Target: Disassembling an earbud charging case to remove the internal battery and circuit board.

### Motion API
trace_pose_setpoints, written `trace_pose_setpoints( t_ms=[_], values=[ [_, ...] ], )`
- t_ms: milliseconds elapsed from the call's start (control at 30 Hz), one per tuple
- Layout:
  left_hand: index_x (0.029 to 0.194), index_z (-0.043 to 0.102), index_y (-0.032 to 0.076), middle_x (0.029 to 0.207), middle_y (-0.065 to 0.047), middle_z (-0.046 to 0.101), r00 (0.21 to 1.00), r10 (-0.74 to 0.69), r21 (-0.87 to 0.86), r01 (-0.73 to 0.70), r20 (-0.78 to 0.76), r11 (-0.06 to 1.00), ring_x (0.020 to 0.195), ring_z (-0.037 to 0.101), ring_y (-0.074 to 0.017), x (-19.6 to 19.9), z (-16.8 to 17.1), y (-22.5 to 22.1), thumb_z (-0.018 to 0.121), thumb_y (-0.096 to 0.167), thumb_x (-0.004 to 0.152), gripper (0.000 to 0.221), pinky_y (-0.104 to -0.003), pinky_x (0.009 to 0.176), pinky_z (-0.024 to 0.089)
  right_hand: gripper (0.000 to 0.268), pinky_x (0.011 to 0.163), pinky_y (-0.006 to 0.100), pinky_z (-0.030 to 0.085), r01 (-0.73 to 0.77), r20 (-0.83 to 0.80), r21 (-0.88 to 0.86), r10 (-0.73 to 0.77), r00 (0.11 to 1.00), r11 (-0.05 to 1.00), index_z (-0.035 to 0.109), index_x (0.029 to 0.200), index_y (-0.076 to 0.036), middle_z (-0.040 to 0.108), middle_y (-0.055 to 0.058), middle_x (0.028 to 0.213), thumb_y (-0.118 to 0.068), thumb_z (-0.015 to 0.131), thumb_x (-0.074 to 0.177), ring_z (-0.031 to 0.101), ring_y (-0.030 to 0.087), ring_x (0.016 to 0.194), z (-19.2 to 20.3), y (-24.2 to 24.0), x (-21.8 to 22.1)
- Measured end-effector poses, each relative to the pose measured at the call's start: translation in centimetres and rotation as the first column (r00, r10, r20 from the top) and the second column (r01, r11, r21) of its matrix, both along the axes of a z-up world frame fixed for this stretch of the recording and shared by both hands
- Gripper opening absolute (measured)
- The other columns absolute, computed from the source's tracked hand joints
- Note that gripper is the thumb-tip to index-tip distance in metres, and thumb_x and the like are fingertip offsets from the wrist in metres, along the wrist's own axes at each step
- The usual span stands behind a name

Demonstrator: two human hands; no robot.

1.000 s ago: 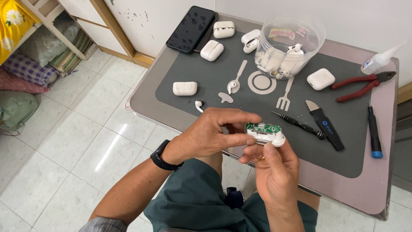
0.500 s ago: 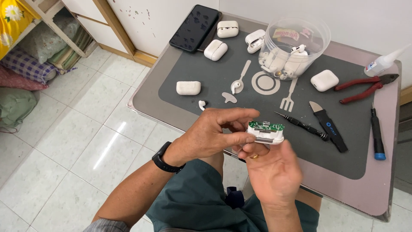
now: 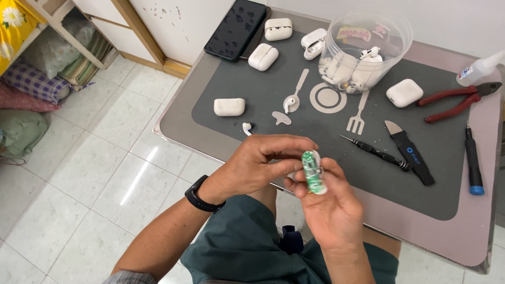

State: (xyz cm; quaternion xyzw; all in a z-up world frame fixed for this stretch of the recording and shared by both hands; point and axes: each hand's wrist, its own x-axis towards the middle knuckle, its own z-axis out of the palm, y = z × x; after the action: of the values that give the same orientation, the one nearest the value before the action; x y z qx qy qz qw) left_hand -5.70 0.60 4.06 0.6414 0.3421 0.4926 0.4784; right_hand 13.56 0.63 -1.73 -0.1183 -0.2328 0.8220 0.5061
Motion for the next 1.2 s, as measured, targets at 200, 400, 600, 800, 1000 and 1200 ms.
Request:
trace_pose_setpoints(
  t_ms=[200, 400, 600, 800, 1000, 1200],
  values=[
    [0.126, 0.067, 0.003, 0.13, -0.013, 0.067, 0.976, 0.214, -0.008, -0.214, 0.044, 0.977, 0.104, 0.07, -0.0201, 0.4, -0.7, -0.2, 0.054, 0.01, 0.107, 0.024, -0.034, 0.092, 0.067, 0.064, 0.09, 0.052, 0.056, 0.234, 0.273, -0.01, -0.222, 0.936, 0.972, 0.045, 0.155, -0.016, 0.063, 0.033, 0.13, -0.005, 0.057, 0.093, 0.063, 0.041, 0.118, 1.4, -0.2, -1.0],
    [0.12, 0.071, 0.003, 0.123, -0.012, 0.071, 0.962, 0.271, -0.032, -0.27, 0.017, 0.962, 0.097, 0.071, -0.0207, 1.0, -0.7, -2.0, 0.059, 0.013, 0.105, 0.022, -0.031, 0.091, 0.063, 0.064, 0.104, 0.044, 0.05, 0.332, 0.384, -0.107, -0.269, 0.883, 0.937, 0.051, 0.15, 0.002, 0.062, 0.017, 0.134, 0.001, 0.06, 0.087, 0.058, 0.027, 0.123, 1.6, -0.1, -0.8],
    [0.122, 0.07, 0.004, 0.123, -0.011, 0.07, 0.969, 0.247, -0.024, -0.247, -0.002, 0.969, 0.098, 0.069, -0.0197, 1.5, -0.8, -2.4, 0.057, 0.015, 0.106, 0.024, -0.03, 0.088, 0.06, 0.065, 0.107, 0.044, 0.05, 0.338, 0.414, -0.106, -0.267, 0.87, 0.935, 0.051, 0.148, 0.003, 0.061, 0.021, 0.142, -0.001, 0.061, 0.084, 0.059, 0.03, 0.128, 1.8, -0.3, -0.4],
    [0.128, 0.067, 0.005, 0.129, -0.013, 0.068, 0.973, 0.227, -0.016, -0.226, 0.05, 0.974, 0.1, 0.072, -0.0212, 1.6, -1.7, -2.4, 0.058, 0.011, 0.107, 0.024, -0.032, 0.091, 0.064, 0.063, 0.105, 0.045, 0.052, 0.342, 0.402, -0.121, -0.269, 0.875, 0.932, 0.052, 0.146, 0.005, 0.064, 0.023, 0.137, 0.001, 0.061, 0.084, 0.061, 0.033, 0.125, 2.3, -0.5, 0.0],
    [0.153, 0.044, 0.01, 0.165, -0.013, 0.036, 0.99, -0.041, 0.093, 0.054, -0.136, 0.994, 0.137, 0.057, -0.0254, 0.6, 1.2, -1.6, 0.052, 0.005, 0.11, 0.044, -0.039, 0.111, 0.06, 0.049, 0.079, 0.041, 0.052, 0.144, 0.333, -0.036, -0.124, 0.935, 0.989, 0.06, 0.137, 0.009, 0.068, 0.024, 0.13, -0.015, 0.054, 0.095, 0.064, 0.03, 0.076, 2.9, -1.0, 0.5],
    [0.148, 0.05, 0.012, 0.137, -0.007, 0.068, 0.913, -0.099, 0.092, 0.147, -0.396, 0.985, 0.113, 0.069, -0.0214, -0.5, 2.2, -0.6, 0.059, 0.016, 0.107, 0.043, -0.034, 0.099, 0.056, 0.038, 0.075, 0.042, 0.047, -0.046, 0.075, -0.323, 0.074, 0.994, 0.945, 0.061, 0.128, 0.001, 0.063, 0.012, 0.086, -0.021, 0.052, 0.1, 0.061, 0.022, 0.075, 0.8, -0.8, 1.9]
  ],
)
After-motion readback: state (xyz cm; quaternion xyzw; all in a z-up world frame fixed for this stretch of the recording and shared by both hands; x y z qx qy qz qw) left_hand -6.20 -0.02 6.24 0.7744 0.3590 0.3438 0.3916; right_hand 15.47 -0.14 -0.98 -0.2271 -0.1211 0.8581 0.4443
